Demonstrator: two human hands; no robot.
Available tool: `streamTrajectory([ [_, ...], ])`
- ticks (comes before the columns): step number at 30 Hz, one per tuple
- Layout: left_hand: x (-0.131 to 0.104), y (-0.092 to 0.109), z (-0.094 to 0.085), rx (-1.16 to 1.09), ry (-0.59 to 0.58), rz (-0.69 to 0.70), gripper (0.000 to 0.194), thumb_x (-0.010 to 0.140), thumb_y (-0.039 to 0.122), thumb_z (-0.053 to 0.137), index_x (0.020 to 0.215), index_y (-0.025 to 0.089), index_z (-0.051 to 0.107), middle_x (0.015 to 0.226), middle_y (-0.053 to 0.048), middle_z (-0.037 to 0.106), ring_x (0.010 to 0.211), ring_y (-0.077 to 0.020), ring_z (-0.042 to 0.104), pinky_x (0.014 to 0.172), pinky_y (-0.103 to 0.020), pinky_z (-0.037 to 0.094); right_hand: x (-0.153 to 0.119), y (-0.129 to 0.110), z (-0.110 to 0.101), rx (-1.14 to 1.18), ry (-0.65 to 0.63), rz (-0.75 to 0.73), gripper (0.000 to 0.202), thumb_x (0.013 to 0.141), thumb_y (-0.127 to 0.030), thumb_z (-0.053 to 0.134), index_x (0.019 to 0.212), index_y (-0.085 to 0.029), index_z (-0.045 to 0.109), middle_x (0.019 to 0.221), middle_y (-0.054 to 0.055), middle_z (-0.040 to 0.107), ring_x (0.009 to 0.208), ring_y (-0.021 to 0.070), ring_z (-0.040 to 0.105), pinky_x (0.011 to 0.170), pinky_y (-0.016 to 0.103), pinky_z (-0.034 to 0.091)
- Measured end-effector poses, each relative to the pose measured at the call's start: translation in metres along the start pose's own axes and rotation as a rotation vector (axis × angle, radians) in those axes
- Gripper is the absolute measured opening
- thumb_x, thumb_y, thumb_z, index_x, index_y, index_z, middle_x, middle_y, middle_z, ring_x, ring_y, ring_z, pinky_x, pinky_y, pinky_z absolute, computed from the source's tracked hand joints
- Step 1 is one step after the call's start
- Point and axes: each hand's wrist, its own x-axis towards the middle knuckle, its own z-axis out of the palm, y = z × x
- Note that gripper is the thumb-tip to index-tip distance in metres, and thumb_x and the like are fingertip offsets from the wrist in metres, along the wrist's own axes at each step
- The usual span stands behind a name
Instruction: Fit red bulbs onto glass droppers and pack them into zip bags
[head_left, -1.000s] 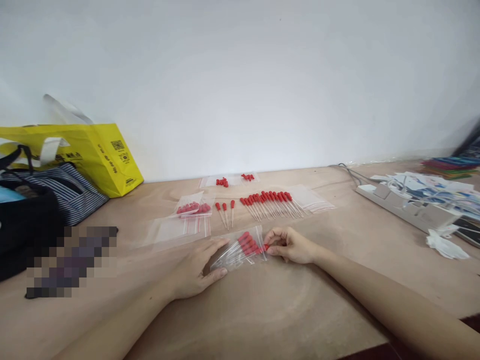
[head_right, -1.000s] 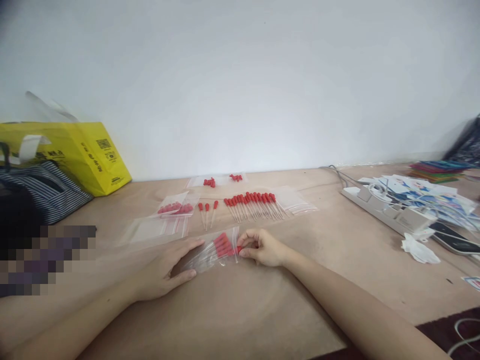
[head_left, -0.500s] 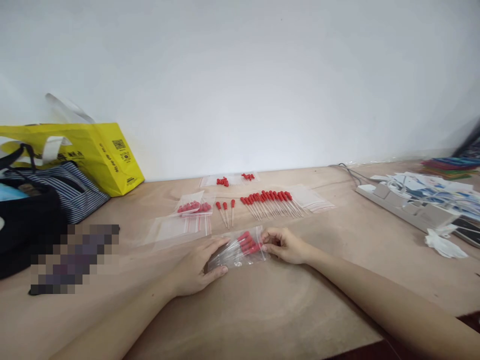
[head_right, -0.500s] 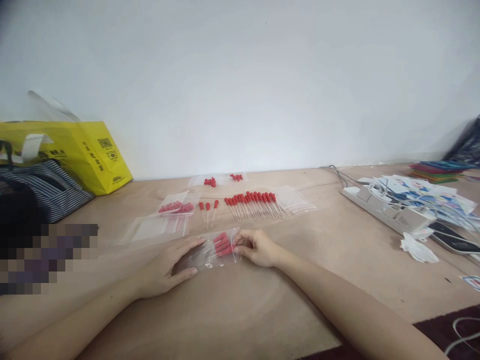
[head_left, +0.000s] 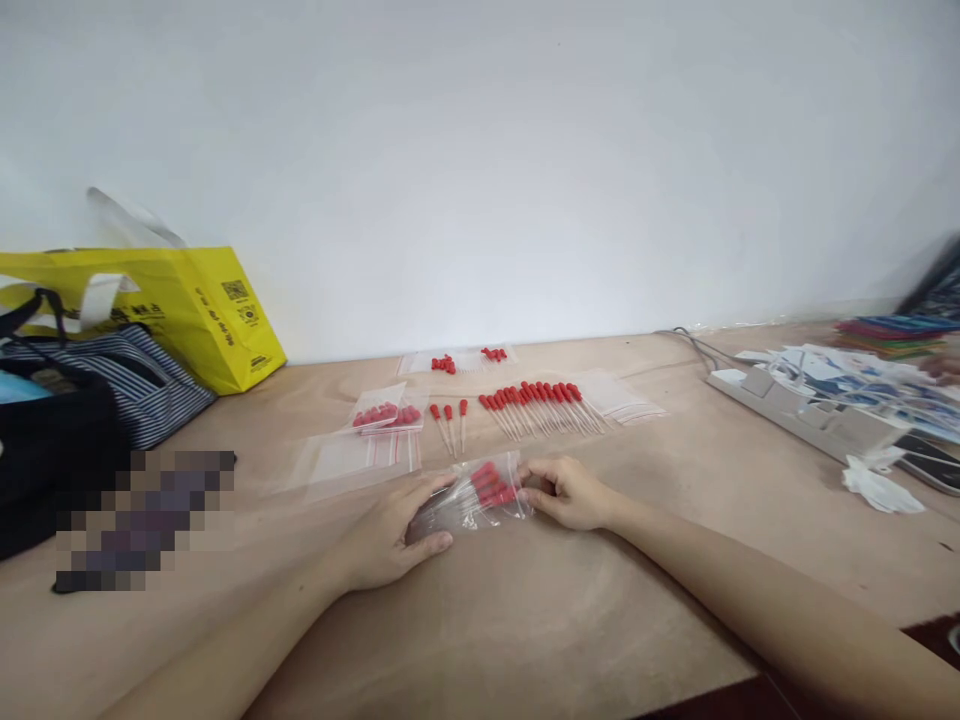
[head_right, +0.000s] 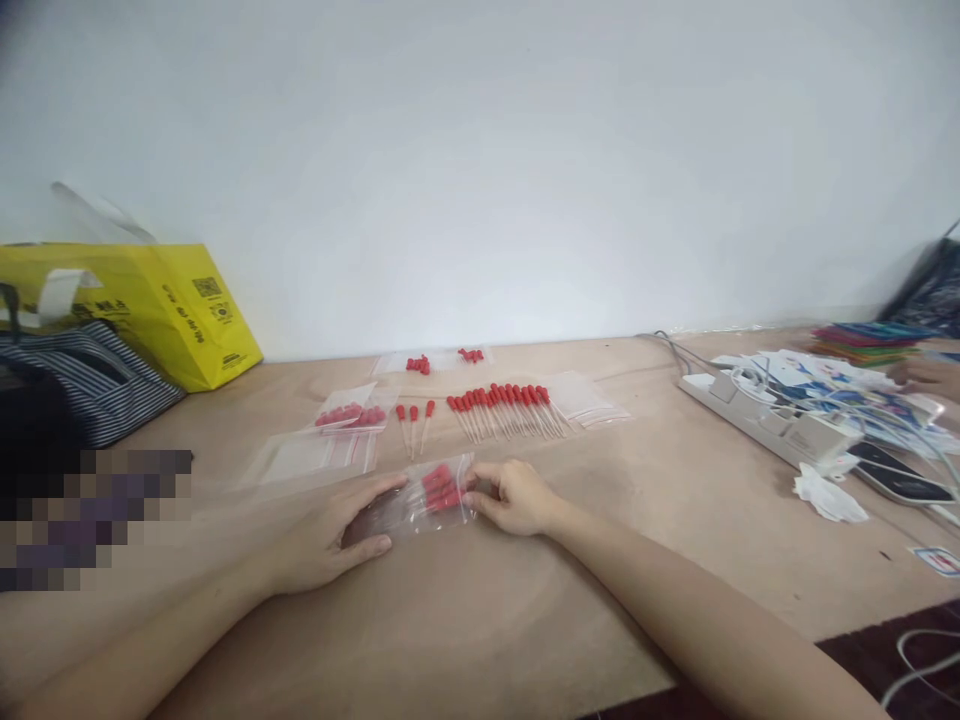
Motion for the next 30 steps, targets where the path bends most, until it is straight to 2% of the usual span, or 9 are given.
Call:
streamTrajectory([
  [5,-0.004,-0.006,-0.007,-0.003,-0.048,-0.005,0.049,0.082,0.04,0.045,0.128,0.025,0.034,0.132,-0.006,0.041,0.12,-0.023,0.039,0.099,-0.042,0.033,0.0,0.004,0.0,0.018,-0.02,-0.02,0.016,0.079,-0.029,0.051,0.088,-0.018,0.058,0.055,-0.004,0.054,0.044,0.0065,0.042,0.047,0.018,0.03],
  [10,-0.003,-0.007,-0.006,0.065,-0.087,0.039,0.044,0.083,0.037,0.044,0.126,0.03,0.039,0.135,-0.004,0.038,0.123,-0.0244,0.034,0.1,-0.045,0.029,0.0,0.002,-0.006,0.033,-0.109,-0.151,0.017,0.075,-0.035,0.058,0.082,-0.021,0.065,0.081,0.0,0.063,0.06,0.0081,0.052,0.056,0.019,0.036],
  [14,-0.002,-0.006,-0.004,0.085,-0.09,0.042,0.047,0.083,0.038,0.044,0.128,0.031,0.035,0.136,-0.004,0.035,0.124,-0.0252,0.033,0.1,-0.046,0.029,0.001,0.0,-0.007,0.044,-0.136,-0.129,0.021,0.072,-0.039,0.061,0.084,-0.024,0.068,0.091,0.0,0.063,0.07,0.011,0.057,0.06,0.02,0.038],
  [17,-0.002,-0.006,-0.004,0.095,-0.08,0.045,0.048,0.082,0.039,0.045,0.129,0.031,0.034,0.136,-0.004,0.036,0.123,-0.0256,0.033,0.099,-0.047,0.03,0.002,-0.001,-0.004,0.041,-0.12,-0.102,0.02,0.07,-0.039,0.063,0.083,-0.025,0.069,0.092,-0.001,0.064,0.074,0.0117,0.058,0.062,0.021,0.038],
  [23,-0.003,-0.007,-0.003,0.109,-0.083,0.039,0.044,0.083,0.039,0.044,0.126,0.034,0.038,0.137,-0.002,0.034,0.124,-0.0259,0.032,0.099,-0.047,0.03,0.003,-0.002,0.003,-0.059,0.005,-0.035,0.014,0.078,-0.027,0.053,0.08,-0.022,0.066,0.081,-0.001,0.064,0.067,0.0097,0.056,0.059,0.02,0.037],
  [26,-0.003,-0.009,-0.003,0.11,-0.079,0.037,0.046,0.083,0.039,0.044,0.128,0.033,0.035,0.137,-0.003,0.033,0.124,-0.0257,0.031,0.1,-0.046,0.029,0.004,0.003,0.002,-0.015,-0.016,-0.068,0.013,0.073,-0.028,0.059,0.081,-0.02,0.066,0.082,0.0,0.064,0.063,0.0087,0.053,0.057,0.019,0.036],
  [30,-0.003,-0.009,-0.002,0.123,-0.076,0.017,0.049,0.082,0.042,0.044,0.129,0.03,0.035,0.138,-0.003,0.032,0.125,-0.0259,0.03,0.101,-0.045,0.029,0.006,0.008,-0.002,0.094,-0.082,-0.13,0.024,0.07,-0.034,0.064,0.089,-0.02,0.066,0.084,0.001,0.063,0.06,0.0084,0.052,0.054,0.019,0.036],
])
